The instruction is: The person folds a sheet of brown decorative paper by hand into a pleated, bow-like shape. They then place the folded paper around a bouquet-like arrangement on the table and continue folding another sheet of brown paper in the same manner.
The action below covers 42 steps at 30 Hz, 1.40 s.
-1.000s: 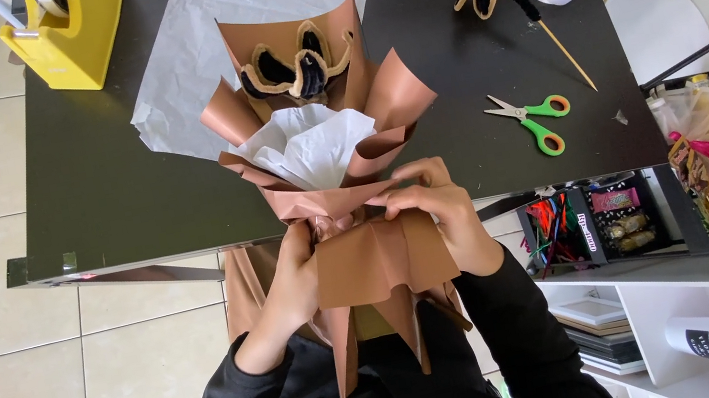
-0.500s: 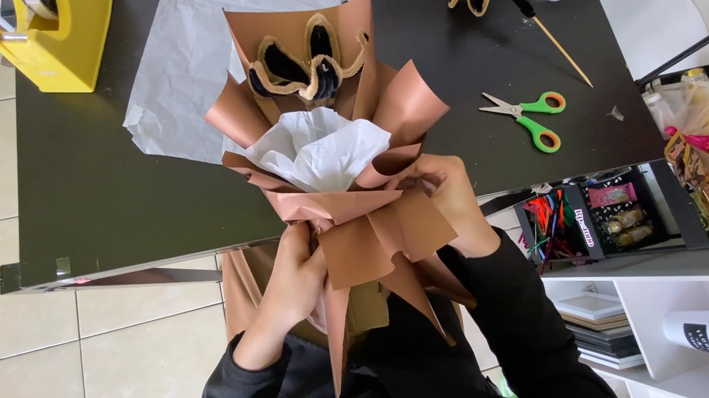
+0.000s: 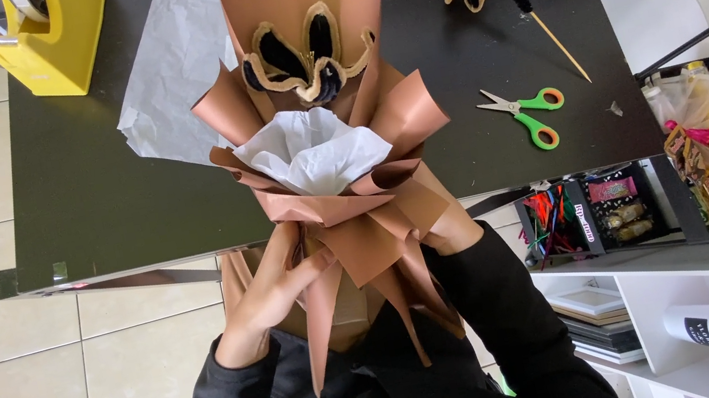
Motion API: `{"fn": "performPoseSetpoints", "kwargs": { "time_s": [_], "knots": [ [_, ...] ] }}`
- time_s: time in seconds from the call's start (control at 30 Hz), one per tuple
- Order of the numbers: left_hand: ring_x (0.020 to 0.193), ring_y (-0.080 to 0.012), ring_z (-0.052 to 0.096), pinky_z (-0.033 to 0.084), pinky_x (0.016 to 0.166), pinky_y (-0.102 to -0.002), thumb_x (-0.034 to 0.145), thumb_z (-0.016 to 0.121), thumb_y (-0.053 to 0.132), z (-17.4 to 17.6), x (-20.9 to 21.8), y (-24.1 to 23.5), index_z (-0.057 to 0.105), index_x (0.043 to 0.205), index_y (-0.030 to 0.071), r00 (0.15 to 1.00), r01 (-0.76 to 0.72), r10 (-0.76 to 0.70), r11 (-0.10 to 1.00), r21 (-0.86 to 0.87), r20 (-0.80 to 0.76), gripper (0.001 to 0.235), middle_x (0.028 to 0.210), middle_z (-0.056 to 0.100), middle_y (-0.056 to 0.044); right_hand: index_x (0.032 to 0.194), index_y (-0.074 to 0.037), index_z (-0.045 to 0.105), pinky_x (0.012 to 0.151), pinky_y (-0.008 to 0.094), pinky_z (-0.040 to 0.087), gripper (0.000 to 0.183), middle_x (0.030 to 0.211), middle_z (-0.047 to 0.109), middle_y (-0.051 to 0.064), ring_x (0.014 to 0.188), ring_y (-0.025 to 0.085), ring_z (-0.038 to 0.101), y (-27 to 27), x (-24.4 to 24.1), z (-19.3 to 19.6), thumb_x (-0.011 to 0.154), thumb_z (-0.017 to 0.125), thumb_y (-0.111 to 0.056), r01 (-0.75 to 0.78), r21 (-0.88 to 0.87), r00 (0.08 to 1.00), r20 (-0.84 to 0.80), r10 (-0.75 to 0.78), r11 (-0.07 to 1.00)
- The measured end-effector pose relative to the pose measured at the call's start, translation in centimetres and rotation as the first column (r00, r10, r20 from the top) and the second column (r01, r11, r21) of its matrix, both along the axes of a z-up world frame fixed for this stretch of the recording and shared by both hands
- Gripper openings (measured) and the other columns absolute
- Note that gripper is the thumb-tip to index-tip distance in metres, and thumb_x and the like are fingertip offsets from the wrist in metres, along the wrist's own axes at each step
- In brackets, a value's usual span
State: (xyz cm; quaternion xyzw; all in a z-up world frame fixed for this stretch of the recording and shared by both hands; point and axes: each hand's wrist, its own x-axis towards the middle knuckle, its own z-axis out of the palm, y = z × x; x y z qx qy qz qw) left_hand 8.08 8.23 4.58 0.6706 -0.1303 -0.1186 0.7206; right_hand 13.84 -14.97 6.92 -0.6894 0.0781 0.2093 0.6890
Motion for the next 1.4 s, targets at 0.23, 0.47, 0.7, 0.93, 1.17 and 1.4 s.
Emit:
{"fn": "performPoseSetpoints", "kwargs": {
  "time_s": [0.23,0.47,0.7,0.93,1.17,1.4],
  "knots": [
    [0.117,-0.0259,0.047,0.038,0.104,-0.042,0.073,0.084,0.029,-2.3,0.2,0.4,0.052,0.120,-0.008,0.998,0.025,-0.024,0.999,0.026,-0.051,0.068,0.105,0.047,-0.008,0.107,0.002,0.072,0.049,0.024,0.041,0.023,0.090,0.073,0.015,0.075,0.019,0.066,0.4,-0.1,-0.1,0.086,0.067,-0.005,-0.017,0.052,0.999,0.041,0.015,0.998],
    [0.106,-0.0210,0.060,0.047,0.095,-0.035,0.080,0.074,0.011,2.0,0.7,-0.5,0.060,0.120,-0.006,0.998,-0.023,0.018,0.997,-0.078,-0.059,0.045,0.102,0.060,-0.008,0.095,0.003,0.073,0.052,0.025,0.045,0.012,0.079,0.071,0.016,0.067,0.019,0.064,0.3,-0.3,-0.4,0.084,0.069,0.001,-0.036,0.116,0.995,0.092,0.025,0.993],
    [0.101,-0.0211,0.065,0.051,0.087,-0.033,0.083,0.071,0.009,3.2,1.6,-1.2,0.066,0.118,-0.006,0.999,-0.045,0.042,0.994,-0.102,-0.035,0.038,0.101,0.070,-0.013,0.083,0.004,0.074,0.055,0.025,0.049,0.006,0.069,0.069,0.017,0.059,0.018,0.063,0.1,0.0,-0.7,0.082,0.070,0.008,-0.056,0.182,0.988,0.150,0.029,0.982],
    [0.100,-0.0214,0.065,0.052,0.086,-0.033,0.083,0.072,0.010,2.9,2.3,-1.7,0.066,0.118,-0.005,0.998,-0.043,0.038,0.995,-0.092,-0.052,0.039,0.101,0.070,-0.013,0.085,0.006,0.076,0.053,0.029,0.053,0.013,0.069,0.067,0.018,0.060,0.018,0.065,0.3,-0.4,0.4,0.076,0.069,0.012,-0.057,0.115,0.976,0.217,0.031,0.992],
    [0.100,-0.0216,0.066,0.052,0.085,-0.033,0.083,0.072,0.011,0.0,4.6,-1.6,0.066,0.118,-0.004,0.997,-0.040,0.035,0.996,-0.084,-0.067,0.040,0.102,0.070,-0.012,0.080,0.007,0.069,0.065,0.025,0.041,0.013,0.070,0.053,0.011,0.077,0.012,0.045,1.6,-1.8,6.1,0.070,0.060,0.010,-0.062,0.029,0.916,0.398,0.045,0.998],
    [0.100,-0.0218,0.066,0.053,0.084,-0.034,0.082,0.073,0.012,-14.3,5.0,3.7,0.066,0.119,-0.004,0.995,-0.050,0.044,0.996,-0.077,-0.086,0.040,0.102,0.070,-0.012,0.084,0.006,0.069,0.068,0.026,0.044,0.017,0.076,0.056,0.012,0.080,0.013,0.048,2.1,-1.7,5.0,0.069,0.063,0.010,-0.081,0.056,0.903,0.426,0.050,0.995]
  ]
}}
